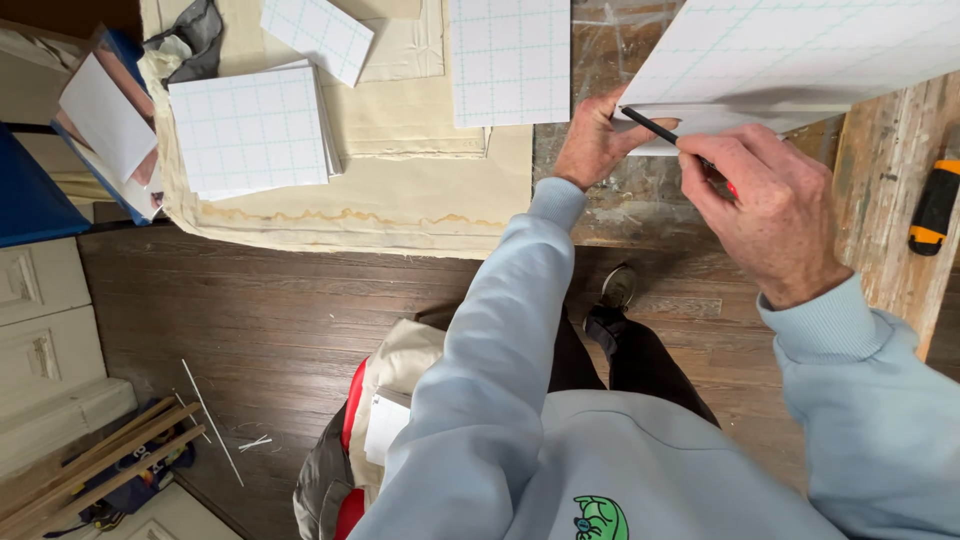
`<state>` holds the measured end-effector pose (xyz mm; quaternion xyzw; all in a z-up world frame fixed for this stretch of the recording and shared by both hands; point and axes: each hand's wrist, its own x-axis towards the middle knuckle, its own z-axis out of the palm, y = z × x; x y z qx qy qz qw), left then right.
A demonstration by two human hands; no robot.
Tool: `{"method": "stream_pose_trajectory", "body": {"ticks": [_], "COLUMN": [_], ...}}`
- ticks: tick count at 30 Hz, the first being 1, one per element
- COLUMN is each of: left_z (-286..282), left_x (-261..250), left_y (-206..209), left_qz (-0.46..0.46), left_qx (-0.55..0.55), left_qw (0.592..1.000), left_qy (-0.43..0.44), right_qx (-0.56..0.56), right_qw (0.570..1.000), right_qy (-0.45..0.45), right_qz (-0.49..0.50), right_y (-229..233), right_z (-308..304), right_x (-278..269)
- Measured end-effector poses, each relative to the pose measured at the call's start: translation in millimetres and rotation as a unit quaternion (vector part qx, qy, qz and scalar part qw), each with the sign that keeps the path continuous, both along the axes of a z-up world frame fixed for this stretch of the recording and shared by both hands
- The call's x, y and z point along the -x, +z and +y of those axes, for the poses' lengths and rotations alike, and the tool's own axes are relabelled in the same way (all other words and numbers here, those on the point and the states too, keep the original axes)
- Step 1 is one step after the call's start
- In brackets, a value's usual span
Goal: Measuring and cutting pieces of white foam board using a ruler and a utility knife on a wooden workbench.
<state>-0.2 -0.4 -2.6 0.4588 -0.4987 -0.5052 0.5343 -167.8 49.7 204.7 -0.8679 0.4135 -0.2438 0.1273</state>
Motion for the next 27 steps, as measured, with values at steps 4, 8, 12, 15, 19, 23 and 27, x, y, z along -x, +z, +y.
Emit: {"method": "stream_pose_trajectory", "body": {"ticks": [4, 8, 12, 15, 19, 23, 27], "left_z": [1.3, -0.1, 0.2, 1.5, 3.3, 3.0, 2.2], "left_x": [-0.5, -2.8, -2.0, -3.1, -4.9, -5.6, -6.2], "left_y": [-8.8, -2.5, -4.1, 0.1, 5.8, 1.9, 3.7], "left_qz": [0.012, 0.001, 0.012, 0.011, 0.004, -0.011, -0.015], "left_qx": [0.023, 0.019, 0.000, -0.002, -0.013, -0.018, -0.016], "left_qw": [1.000, 1.000, 1.000, 1.000, 1.000, 1.000, 1.000], "left_qy": [-0.012, -0.008, -0.007, -0.005, -0.012, -0.006, -0.002], "right_qx": [0.004, 0.000, -0.009, -0.020, -0.010, -0.014, -0.022], "right_qw": [1.000, 1.000, 1.000, 0.999, 0.999, 0.998, 0.997], "right_qy": [0.002, -0.005, -0.019, -0.028, -0.039, -0.057, -0.067], "right_qz": [-0.006, -0.011, 0.006, 0.007, 0.024, 0.033, 0.027], "right_y": [-0.1, 17.0, 4.4, 1.5, 4.8, 7.4, 9.5], "right_z": [-0.3, -2.6, -0.8, -0.9, -1.7, -2.1, -4.8], "right_x": [1.6, -5.1, 13.0, 22.6, 35.2, 50.7, 69.6]}}
